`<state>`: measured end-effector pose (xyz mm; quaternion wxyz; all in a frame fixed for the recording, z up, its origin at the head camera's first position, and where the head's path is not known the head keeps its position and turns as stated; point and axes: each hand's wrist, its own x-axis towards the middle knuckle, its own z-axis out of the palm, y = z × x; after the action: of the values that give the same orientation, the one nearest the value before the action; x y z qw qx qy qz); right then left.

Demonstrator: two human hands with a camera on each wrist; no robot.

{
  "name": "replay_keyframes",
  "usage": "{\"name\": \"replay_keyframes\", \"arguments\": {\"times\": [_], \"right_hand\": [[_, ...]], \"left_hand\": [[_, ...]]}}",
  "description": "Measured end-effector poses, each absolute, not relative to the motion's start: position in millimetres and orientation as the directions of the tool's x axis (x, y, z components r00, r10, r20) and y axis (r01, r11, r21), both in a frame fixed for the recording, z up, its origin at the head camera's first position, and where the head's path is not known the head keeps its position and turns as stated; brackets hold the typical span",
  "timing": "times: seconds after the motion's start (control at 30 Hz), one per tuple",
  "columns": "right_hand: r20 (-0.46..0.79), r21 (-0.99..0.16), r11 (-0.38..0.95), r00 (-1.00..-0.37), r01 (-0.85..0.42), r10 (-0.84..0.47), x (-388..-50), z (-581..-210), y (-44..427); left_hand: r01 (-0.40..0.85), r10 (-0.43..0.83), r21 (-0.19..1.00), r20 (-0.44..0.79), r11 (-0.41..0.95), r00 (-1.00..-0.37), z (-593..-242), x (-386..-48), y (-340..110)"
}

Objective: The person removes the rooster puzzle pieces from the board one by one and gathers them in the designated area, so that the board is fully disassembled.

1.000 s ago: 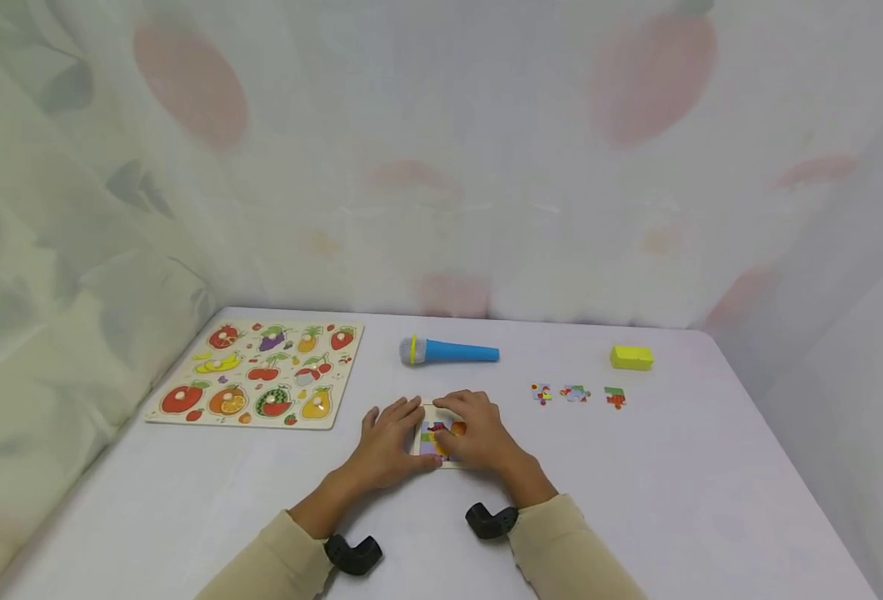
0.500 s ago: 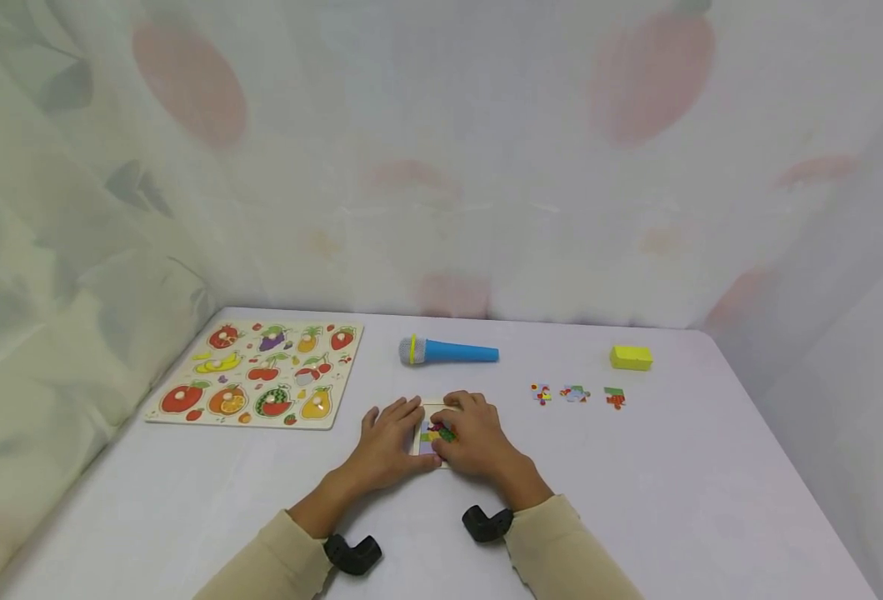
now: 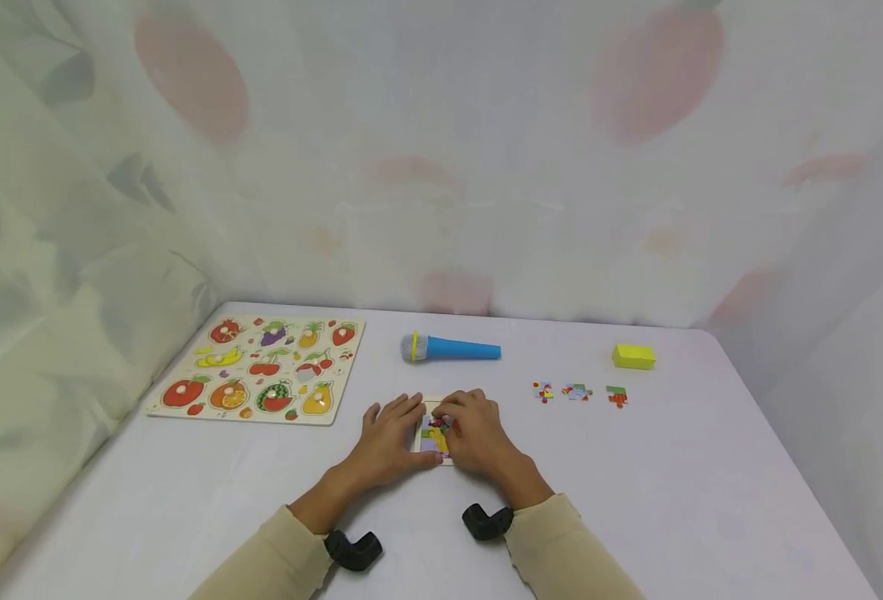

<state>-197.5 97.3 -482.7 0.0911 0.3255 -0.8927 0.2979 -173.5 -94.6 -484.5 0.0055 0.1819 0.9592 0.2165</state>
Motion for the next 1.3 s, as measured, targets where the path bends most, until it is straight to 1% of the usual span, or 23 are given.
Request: {"name": "replay_keyframes", "arguments": {"times": [0.33,0.5,0.67,1.0,1.3], "right_hand": [[0.324,-0.474,0.595,-0.758,-0.648,-0.567,-196,-480,98],[0.307,-0.476,0.593,-0.755,-0.649,-0.579,-197,-478,98],[0.319,-0.491,0.591,-0.763,-0.64,-0.562,-198,-479,97],[0.311,-0.473,0.6,-0.759,-0.645,-0.572,-198,-477,94],[0.365,-0.456,0.594,-0.748,-0.663,-0.555,-198,-470,95]], "left_hand": [[0.361,0.358,0.389,0.084,0.847,-0.93,-483,-176,-95],[0.366,0.362,0.394,0.089,0.843,-0.928,-482,-177,-95],[0.373,0.364,0.389,0.1,0.843,-0.926,-483,-178,-96],[0.38,0.359,0.36,0.126,0.852,-0.925,-481,-178,-97],[0.368,0.35,0.396,0.119,0.841,-0.929,-480,-176,-98]]}}
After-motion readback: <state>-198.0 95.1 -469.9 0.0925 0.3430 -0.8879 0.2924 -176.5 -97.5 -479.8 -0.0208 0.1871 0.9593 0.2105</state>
